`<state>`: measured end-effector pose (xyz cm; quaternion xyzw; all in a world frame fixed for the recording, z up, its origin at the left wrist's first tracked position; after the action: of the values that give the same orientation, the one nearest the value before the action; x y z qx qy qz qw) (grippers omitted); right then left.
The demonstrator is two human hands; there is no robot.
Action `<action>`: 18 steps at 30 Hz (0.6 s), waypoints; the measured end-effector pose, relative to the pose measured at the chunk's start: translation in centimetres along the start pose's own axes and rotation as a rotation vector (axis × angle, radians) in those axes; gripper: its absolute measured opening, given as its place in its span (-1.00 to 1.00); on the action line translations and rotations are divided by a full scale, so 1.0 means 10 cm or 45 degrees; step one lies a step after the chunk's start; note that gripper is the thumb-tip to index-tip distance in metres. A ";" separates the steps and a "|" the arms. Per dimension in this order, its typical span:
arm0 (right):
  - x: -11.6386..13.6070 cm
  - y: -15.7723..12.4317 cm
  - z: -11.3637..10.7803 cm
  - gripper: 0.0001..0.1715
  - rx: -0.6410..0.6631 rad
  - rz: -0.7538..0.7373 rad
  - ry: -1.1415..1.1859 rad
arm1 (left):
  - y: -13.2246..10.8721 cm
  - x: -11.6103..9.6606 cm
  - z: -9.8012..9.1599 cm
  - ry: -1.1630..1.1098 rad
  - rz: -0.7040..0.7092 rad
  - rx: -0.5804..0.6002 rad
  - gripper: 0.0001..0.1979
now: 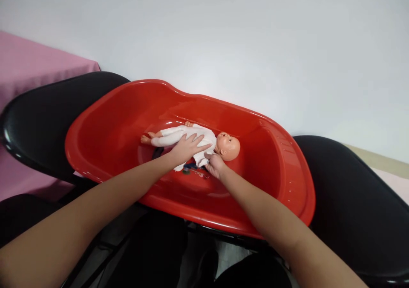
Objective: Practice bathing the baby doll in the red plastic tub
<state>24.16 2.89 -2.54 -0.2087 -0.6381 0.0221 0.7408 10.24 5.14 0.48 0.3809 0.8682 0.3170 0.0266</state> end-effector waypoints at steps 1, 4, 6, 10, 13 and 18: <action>0.00 0.00 -0.09 -0.66 -0.103 0.039 0.032 | 0.00 0.00 0.01 0.003 0.001 0.002 -0.49; -0.02 -0.05 -0.34 -0.65 -0.417 0.108 0.110 | 0.01 -0.02 0.03 0.019 -0.013 0.035 -0.44; -0.03 -0.11 -0.44 -0.65 -0.506 0.010 0.102 | 0.02 -0.02 0.03 0.037 -0.026 0.044 -0.44; -0.03 -0.23 -0.40 -0.72 -0.191 -0.519 -0.482 | 0.06 -0.01 -0.01 0.059 -0.046 0.043 -0.42; -0.11 -0.28 -0.11 -0.84 0.349 -1.019 -1.214 | 0.09 0.00 -0.04 0.050 -0.069 0.069 -0.43; -0.29 -0.14 0.54 -0.55 0.698 -1.411 -1.754 | 0.10 -0.01 -0.06 0.033 -0.088 0.098 -0.46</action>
<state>18.16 2.22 -4.29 0.3681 -0.9188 -0.0660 0.1260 10.74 5.28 1.51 0.3473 0.8926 0.2873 0.0115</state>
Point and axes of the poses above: each hand's wrist, its own y-axis towards the middle knuckle, its own z-axis out of the palm, x = y × z, the point moved 3 cm from there along y, towards the middle knuckle, and after that the axes turned 15 degrees about -x, right-handed, at the moved point
